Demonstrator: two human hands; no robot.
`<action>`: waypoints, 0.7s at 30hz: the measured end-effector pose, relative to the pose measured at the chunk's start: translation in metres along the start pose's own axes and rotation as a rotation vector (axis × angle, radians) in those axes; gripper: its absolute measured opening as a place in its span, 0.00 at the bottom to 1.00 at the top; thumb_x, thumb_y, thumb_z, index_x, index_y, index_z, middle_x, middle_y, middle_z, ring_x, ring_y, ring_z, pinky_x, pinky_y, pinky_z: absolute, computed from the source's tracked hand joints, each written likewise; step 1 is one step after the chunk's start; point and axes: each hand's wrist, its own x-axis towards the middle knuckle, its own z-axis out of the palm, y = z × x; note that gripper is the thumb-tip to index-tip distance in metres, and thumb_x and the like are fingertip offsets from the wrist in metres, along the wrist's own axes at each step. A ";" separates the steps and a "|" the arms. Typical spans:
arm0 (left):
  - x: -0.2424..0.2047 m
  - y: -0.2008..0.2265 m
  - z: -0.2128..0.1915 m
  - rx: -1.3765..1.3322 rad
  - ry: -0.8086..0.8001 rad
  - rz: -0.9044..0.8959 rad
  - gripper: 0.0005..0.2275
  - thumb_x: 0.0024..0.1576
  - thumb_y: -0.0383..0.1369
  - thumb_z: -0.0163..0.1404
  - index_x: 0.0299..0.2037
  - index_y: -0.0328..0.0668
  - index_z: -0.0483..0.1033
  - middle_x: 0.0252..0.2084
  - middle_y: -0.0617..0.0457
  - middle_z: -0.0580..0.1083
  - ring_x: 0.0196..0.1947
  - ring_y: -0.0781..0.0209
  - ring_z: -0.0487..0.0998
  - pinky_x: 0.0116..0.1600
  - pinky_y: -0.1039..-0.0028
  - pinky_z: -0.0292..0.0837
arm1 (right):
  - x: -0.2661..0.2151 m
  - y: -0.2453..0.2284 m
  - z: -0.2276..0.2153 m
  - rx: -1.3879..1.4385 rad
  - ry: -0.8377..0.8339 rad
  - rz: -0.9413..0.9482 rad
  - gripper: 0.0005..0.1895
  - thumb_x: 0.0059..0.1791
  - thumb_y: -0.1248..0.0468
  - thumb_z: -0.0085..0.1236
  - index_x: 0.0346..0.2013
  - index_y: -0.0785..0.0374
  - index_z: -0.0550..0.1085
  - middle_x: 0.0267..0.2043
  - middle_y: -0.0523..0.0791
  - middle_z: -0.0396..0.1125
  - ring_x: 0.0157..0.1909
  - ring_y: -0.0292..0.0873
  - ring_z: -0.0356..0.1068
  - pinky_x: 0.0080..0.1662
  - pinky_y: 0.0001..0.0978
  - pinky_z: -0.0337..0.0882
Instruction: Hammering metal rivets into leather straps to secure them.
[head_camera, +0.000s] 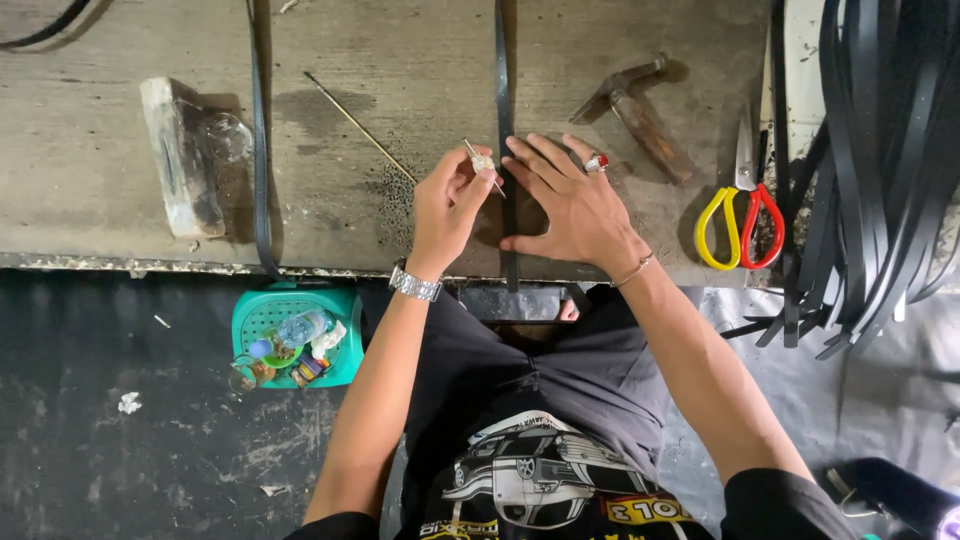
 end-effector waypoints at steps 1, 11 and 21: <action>0.000 0.000 0.001 -0.001 0.001 -0.004 0.15 0.65 0.34 0.54 0.55 0.30 0.73 0.43 0.34 0.77 0.42 0.53 0.84 0.49 0.66 0.83 | 0.000 0.000 0.000 0.002 -0.003 0.001 0.52 0.39 0.27 0.61 0.65 0.60 0.69 0.70 0.45 0.63 0.72 0.45 0.59 0.70 0.50 0.52; -0.005 -0.009 0.003 0.215 0.010 0.078 0.13 0.64 0.34 0.56 0.53 0.33 0.74 0.40 0.33 0.78 0.38 0.45 0.84 0.42 0.65 0.83 | 0.003 -0.002 -0.005 -0.001 -0.016 0.001 0.49 0.42 0.28 0.60 0.64 0.60 0.69 0.71 0.45 0.62 0.72 0.46 0.59 0.70 0.50 0.53; -0.006 -0.009 0.006 0.260 0.010 0.045 0.14 0.60 0.36 0.60 0.51 0.41 0.73 0.39 0.44 0.81 0.36 0.56 0.84 0.42 0.70 0.83 | 0.001 -0.002 -0.004 -0.041 -0.014 -0.003 0.48 0.42 0.29 0.60 0.64 0.59 0.70 0.72 0.44 0.63 0.72 0.44 0.60 0.70 0.48 0.53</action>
